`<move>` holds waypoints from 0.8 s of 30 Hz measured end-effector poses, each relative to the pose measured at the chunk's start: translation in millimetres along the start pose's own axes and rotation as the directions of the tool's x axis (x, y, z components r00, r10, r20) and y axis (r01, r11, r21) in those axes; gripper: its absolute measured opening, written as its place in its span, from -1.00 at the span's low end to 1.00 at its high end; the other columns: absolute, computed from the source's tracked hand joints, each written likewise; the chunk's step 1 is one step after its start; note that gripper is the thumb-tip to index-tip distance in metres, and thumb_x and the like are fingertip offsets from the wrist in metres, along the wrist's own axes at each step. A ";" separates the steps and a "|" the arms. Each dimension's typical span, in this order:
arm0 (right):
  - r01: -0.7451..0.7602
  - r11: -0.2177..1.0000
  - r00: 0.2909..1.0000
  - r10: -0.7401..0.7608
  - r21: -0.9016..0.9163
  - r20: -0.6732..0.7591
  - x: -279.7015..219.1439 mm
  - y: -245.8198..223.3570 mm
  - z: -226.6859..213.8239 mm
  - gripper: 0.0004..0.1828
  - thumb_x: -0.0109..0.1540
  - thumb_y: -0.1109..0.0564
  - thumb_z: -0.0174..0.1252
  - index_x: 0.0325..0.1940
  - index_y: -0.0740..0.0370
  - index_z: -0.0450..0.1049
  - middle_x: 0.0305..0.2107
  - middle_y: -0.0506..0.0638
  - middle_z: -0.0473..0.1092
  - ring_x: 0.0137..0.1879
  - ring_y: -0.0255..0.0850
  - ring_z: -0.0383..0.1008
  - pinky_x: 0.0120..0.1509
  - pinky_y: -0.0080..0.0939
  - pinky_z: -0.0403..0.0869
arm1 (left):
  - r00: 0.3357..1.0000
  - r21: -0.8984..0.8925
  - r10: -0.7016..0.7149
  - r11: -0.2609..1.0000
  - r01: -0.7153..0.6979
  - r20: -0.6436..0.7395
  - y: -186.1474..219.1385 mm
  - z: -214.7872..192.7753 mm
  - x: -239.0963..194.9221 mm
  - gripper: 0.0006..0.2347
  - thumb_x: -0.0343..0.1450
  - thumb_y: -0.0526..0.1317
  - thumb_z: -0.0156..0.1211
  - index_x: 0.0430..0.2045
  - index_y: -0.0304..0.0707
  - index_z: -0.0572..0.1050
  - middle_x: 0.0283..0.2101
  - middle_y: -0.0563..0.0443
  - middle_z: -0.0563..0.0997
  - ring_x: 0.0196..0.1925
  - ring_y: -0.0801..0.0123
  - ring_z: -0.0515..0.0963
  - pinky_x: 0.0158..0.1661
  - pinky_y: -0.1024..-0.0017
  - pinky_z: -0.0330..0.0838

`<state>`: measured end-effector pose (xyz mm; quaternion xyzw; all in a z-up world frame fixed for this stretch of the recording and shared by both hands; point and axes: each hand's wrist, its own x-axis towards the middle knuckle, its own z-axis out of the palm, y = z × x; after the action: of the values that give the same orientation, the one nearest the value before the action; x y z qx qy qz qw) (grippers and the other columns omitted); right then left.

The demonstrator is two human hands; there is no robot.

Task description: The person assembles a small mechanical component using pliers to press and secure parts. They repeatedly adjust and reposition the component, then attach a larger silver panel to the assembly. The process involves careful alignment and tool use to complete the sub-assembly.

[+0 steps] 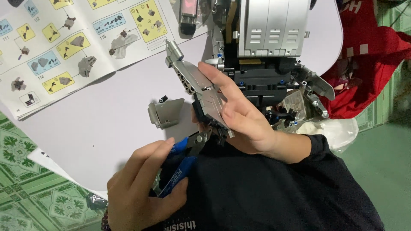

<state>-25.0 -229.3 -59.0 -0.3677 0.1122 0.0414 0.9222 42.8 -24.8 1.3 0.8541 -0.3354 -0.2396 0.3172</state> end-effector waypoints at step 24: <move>0.007 0.997 0.999 -0.004 -0.071 0.049 -1.2 -5.7 -4.7 -0.17 0.25 0.02 -0.07 0.46 0.31 -0.31 0.41 0.16 -0.20 0.16 -0.12 0.23 0.24 -0.15 0.29 | 1.000 0.063 0.019 0.998 -0.020 0.011 1.2 2.8 -1.1 -0.48 0.05 -0.21 0.37 -0.08 -0.25 0.44 -0.10 -0.02 0.54 -0.20 0.33 0.62 -0.27 0.45 0.52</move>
<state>-26.1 -236.6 -58.2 -0.3993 0.0868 0.0518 0.9112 39.8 -25.7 0.5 0.8591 -0.3527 -0.2304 0.2905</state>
